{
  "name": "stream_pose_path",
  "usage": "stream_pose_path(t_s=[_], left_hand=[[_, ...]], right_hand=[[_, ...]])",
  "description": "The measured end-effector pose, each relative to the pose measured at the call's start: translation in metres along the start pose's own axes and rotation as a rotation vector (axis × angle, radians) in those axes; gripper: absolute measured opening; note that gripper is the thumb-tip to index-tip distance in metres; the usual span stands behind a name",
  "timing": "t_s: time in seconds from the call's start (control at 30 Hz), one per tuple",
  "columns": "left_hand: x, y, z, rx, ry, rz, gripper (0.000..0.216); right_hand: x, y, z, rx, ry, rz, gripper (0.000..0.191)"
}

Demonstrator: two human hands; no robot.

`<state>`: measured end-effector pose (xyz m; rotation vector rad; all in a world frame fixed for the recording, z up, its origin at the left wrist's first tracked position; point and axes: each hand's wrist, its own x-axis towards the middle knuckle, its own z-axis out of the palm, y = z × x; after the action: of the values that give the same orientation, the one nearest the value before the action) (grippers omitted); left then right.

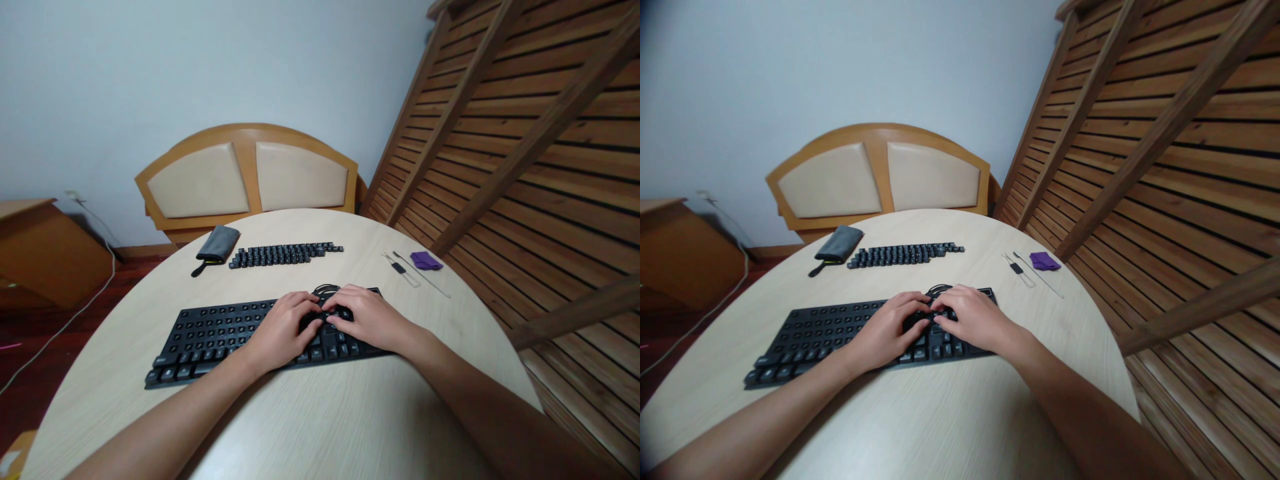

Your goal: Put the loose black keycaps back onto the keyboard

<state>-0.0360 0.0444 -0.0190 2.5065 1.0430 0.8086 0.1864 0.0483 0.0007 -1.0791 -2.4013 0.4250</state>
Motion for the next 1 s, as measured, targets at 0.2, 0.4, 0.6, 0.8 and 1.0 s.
stream_pose_path(t_s=[0.2,0.4,0.6,0.8,1.0], left_hand=[[-0.001,-0.002,0.0,0.016,-0.01,0.007,0.014],[0.0,0.0,0.0,0.004,0.002,0.014,0.017],[-0.001,0.001,-0.001,0.037,-0.013,0.035,0.019],[0.002,0.005,-0.005,0.048,-0.035,0.023,0.017],[0.005,0.013,-0.008,0.043,-0.09,-0.056,0.011]], right_hand=[[-0.001,0.0,-0.001,-0.007,-0.019,-0.014,0.013],[-0.002,0.009,-0.01,0.023,0.026,-0.005,0.017],[-0.002,0.024,-0.01,0.027,0.062,-0.009,0.013],[-0.003,0.026,-0.008,0.061,0.006,0.081,0.022],[-0.003,0.023,-0.011,0.069,-0.031,0.062,0.022]])
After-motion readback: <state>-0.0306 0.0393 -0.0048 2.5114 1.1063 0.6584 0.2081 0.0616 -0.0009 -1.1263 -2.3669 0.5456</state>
